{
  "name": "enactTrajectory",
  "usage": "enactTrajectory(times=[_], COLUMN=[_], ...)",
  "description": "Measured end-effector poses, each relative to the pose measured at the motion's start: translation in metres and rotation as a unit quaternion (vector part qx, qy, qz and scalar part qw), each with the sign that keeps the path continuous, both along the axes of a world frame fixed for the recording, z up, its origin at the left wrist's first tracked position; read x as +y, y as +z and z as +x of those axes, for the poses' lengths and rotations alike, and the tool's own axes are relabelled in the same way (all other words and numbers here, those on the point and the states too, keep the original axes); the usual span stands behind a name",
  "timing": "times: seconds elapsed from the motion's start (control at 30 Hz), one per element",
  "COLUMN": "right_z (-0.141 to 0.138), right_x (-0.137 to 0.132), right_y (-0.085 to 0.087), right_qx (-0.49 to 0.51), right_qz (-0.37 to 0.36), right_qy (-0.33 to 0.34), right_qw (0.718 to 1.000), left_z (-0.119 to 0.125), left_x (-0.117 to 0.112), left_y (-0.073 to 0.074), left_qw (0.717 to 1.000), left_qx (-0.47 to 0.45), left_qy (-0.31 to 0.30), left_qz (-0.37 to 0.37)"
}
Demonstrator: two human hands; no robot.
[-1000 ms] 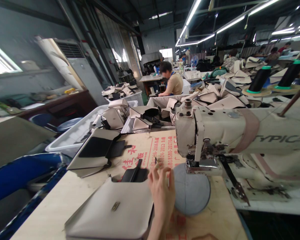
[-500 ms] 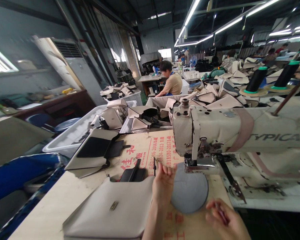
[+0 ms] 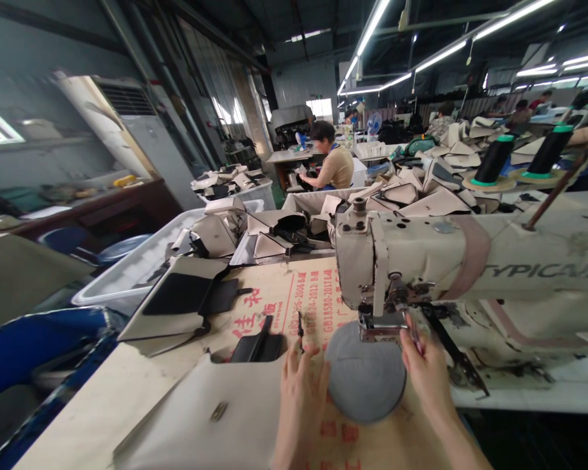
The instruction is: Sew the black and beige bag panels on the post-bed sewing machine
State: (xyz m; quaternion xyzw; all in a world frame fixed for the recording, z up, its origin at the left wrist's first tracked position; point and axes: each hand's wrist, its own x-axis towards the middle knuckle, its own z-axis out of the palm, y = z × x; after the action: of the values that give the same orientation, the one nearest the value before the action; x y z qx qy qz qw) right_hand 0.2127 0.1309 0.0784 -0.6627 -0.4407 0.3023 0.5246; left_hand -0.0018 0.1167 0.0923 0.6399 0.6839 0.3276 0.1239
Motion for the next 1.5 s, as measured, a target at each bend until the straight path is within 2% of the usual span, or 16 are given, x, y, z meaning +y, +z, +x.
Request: enactTrajectory(times=[0.13,0.27,0.4,0.47,0.53,0.6,0.67,0.77,0.87,0.93,1.03,1.13,1.2,1.27,1.4,1.5], right_z=[-0.003,-0.003,0.010,0.032,0.063,0.092,0.106,0.086,0.044,0.028,0.031,0.043,0.045,0.041,0.030,0.026], right_x=[0.005,0.007,-0.021,-0.043,-0.063,-0.074,-0.077,-0.070,-0.058,-0.046,-0.019,0.010,0.026,0.038,0.047,0.048], right_y=[-0.001,0.005,0.023,0.031,0.033,0.026,0.015,0.000,-0.001,0.008,0.025,0.037,0.038,0.036,0.026,0.021], right_qx=[-0.087,-0.167,-0.161,-0.168,-0.220,-0.291,-0.336,-0.312,-0.291,-0.325,-0.422,-0.505,-0.532,-0.545,-0.546,-0.550], right_qz=[-0.010,0.006,0.016,0.047,0.075,0.062,0.017,-0.013,0.071,0.135,0.178,0.196,0.212,0.221,0.218,0.224], right_qy=[0.057,0.099,0.152,0.122,0.029,-0.063,-0.072,0.059,0.227,0.219,0.155,0.248,0.282,0.265,0.221,0.195], right_qw=[0.995,0.981,0.975,0.977,0.972,0.953,0.939,0.948,0.927,0.910,0.875,0.803,0.770,0.764,0.778,0.780], left_z=[0.016,0.040,0.053,0.051,0.046,0.043,0.044,0.051,0.053,0.049,0.041,0.040,0.045,0.053,0.063,0.064], left_x=[-0.006,-0.006,-0.012,-0.020,-0.029,-0.037,-0.044,-0.049,-0.051,-0.052,-0.055,-0.048,-0.034,-0.014,0.028,0.041], left_y=[-0.006,0.006,0.020,0.019,0.013,0.004,-0.005,-0.010,-0.006,-0.003,-0.002,-0.002,0.001,0.006,0.019,0.025], left_qw=[0.999,0.995,0.982,0.978,0.975,0.970,0.963,0.959,0.960,0.963,0.969,0.968,0.971,0.976,0.986,0.990], left_qx=[-0.014,-0.067,-0.148,-0.164,-0.171,-0.183,-0.201,-0.207,-0.191,-0.185,-0.178,-0.189,-0.197,-0.196,-0.162,-0.124], left_qy=[-0.038,-0.076,-0.112,-0.104,-0.084,-0.071,-0.073,-0.097,-0.117,-0.106,-0.068,-0.062,-0.064,-0.054,-0.040,-0.060], left_qz=[-0.008,0.008,-0.025,-0.074,-0.114,-0.143,-0.162,-0.168,-0.170,-0.166,-0.155,-0.151,-0.123,-0.073,-0.013,0.014])
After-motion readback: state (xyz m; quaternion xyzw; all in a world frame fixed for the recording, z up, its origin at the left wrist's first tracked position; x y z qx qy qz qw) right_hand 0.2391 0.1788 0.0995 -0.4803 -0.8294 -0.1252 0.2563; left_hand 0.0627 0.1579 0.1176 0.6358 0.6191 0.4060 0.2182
